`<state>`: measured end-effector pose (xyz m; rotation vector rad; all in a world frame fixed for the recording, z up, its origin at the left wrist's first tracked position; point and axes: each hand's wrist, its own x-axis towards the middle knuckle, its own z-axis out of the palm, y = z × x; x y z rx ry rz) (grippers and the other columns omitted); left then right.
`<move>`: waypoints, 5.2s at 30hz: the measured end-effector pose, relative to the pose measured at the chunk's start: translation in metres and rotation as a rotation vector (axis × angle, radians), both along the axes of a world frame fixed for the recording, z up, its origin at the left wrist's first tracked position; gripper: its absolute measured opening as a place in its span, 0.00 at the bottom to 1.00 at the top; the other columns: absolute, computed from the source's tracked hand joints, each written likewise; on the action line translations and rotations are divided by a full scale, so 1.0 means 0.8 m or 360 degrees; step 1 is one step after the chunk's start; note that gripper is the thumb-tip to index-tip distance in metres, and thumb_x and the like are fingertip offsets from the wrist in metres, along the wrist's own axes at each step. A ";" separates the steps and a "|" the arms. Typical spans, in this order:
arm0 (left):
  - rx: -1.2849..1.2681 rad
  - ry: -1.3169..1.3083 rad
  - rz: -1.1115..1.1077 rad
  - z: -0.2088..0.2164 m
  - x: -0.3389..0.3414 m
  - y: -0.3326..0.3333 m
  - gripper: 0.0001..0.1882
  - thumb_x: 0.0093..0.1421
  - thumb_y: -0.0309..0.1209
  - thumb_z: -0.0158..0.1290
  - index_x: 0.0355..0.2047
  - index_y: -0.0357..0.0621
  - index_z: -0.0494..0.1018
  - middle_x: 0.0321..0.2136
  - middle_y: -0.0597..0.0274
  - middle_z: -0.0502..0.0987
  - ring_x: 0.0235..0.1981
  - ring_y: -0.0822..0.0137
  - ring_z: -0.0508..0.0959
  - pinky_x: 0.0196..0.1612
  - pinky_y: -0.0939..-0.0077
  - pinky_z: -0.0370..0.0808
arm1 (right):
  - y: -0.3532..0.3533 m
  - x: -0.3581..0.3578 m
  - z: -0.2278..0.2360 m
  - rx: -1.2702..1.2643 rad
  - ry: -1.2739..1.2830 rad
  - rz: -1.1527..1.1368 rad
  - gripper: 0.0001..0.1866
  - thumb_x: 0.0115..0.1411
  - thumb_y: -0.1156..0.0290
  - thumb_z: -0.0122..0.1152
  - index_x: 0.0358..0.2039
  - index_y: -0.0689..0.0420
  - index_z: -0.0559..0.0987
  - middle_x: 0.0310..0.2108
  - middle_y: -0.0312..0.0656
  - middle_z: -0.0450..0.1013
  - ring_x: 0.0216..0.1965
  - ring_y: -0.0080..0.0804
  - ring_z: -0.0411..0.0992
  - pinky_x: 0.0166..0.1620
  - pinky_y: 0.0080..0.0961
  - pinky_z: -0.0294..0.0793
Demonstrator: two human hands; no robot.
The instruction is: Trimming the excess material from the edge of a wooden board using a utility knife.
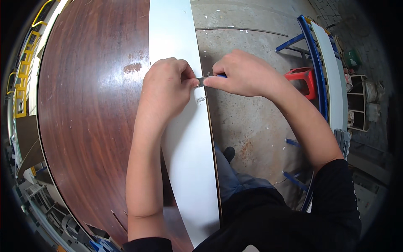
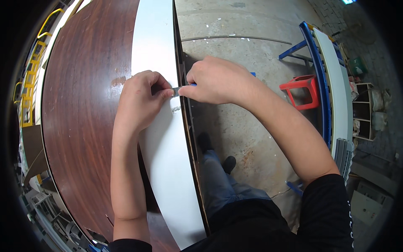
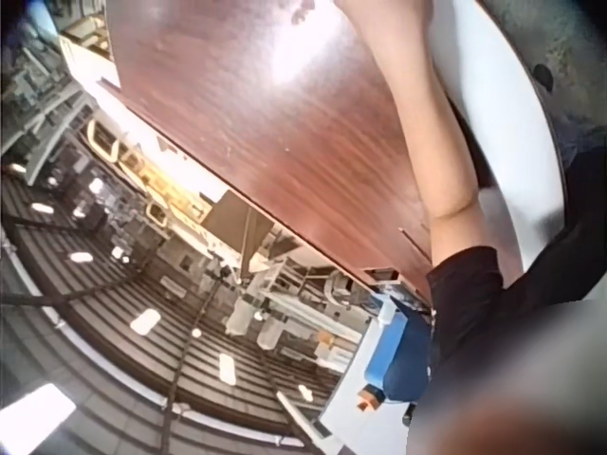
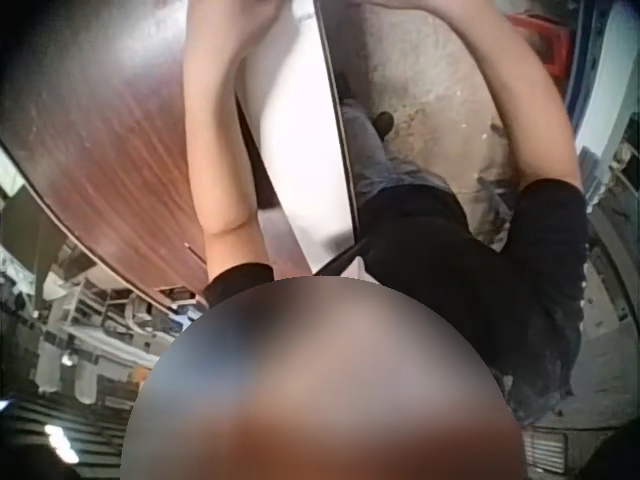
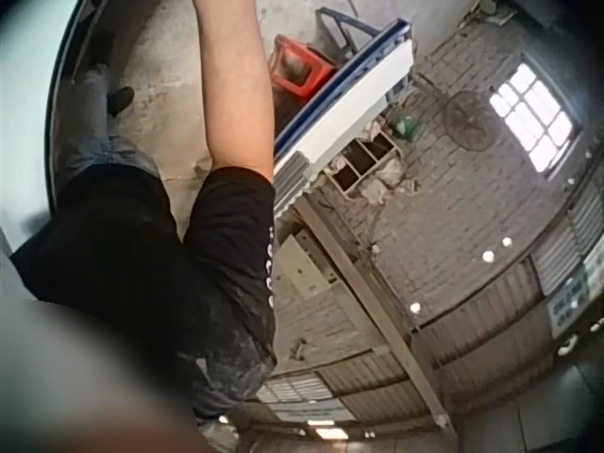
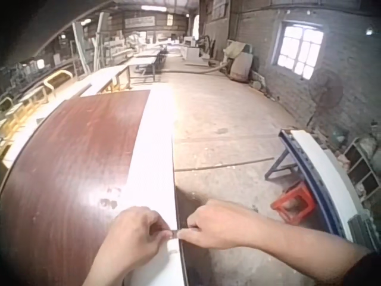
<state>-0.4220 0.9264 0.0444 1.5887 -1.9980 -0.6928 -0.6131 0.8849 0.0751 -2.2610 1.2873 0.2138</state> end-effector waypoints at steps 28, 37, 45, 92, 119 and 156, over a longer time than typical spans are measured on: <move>0.0108 -0.0064 -0.0003 0.009 -0.007 0.027 0.02 0.50 0.22 0.60 0.24 0.37 0.78 0.25 0.51 0.77 0.32 0.50 0.78 0.39 0.57 0.74 | 0.018 -0.003 0.006 0.0131 0.0095 0.0061 0.23 0.61 0.51 0.58 0.29 0.61 0.85 0.25 0.53 0.78 0.31 0.51 0.78 0.38 0.42 0.80; -0.0022 -0.0067 0.0140 0.006 -0.008 0.029 0.04 0.51 0.24 0.63 0.27 0.37 0.79 0.26 0.53 0.78 0.30 0.55 0.79 0.36 0.64 0.75 | 0.000 -0.008 -0.012 0.0184 -0.0080 0.0081 0.23 0.59 0.52 0.58 0.28 0.62 0.84 0.24 0.55 0.77 0.31 0.53 0.78 0.39 0.42 0.79; -0.0261 -0.0100 0.0307 -0.006 -0.011 0.050 0.06 0.52 0.25 0.63 0.29 0.41 0.76 0.29 0.54 0.76 0.34 0.51 0.76 0.38 0.58 0.72 | 0.014 -0.014 -0.012 0.0075 -0.0236 0.0108 0.22 0.59 0.53 0.60 0.24 0.62 0.82 0.20 0.55 0.74 0.27 0.56 0.73 0.33 0.45 0.73; -0.0271 -0.0262 0.0017 -0.017 -0.019 0.062 0.05 0.56 0.27 0.58 0.29 0.42 0.73 0.33 0.55 0.71 0.37 0.52 0.70 0.41 0.59 0.67 | 0.031 -0.007 -0.002 0.0113 -0.0083 0.0127 0.22 0.61 0.52 0.57 0.26 0.59 0.83 0.25 0.53 0.77 0.31 0.54 0.76 0.38 0.46 0.76; -0.0075 -0.0100 -0.0044 -0.002 -0.015 0.102 0.06 0.54 0.23 0.57 0.29 0.40 0.70 0.35 0.55 0.67 0.39 0.53 0.66 0.48 0.62 0.64 | 0.078 -0.008 -0.004 0.0191 -0.0110 0.0102 0.22 0.60 0.53 0.60 0.19 0.60 0.80 0.19 0.53 0.73 0.25 0.55 0.73 0.31 0.46 0.73; 0.0103 -0.0713 0.1041 0.000 -0.099 0.477 0.47 0.37 0.46 0.66 0.61 0.49 0.69 0.61 0.32 0.61 0.51 0.39 0.67 0.50 0.54 0.65 | 0.059 -0.003 -0.023 0.0075 -0.0270 0.0091 0.24 0.62 0.52 0.60 0.27 0.64 0.82 0.17 0.43 0.74 0.19 0.30 0.73 0.28 0.30 0.72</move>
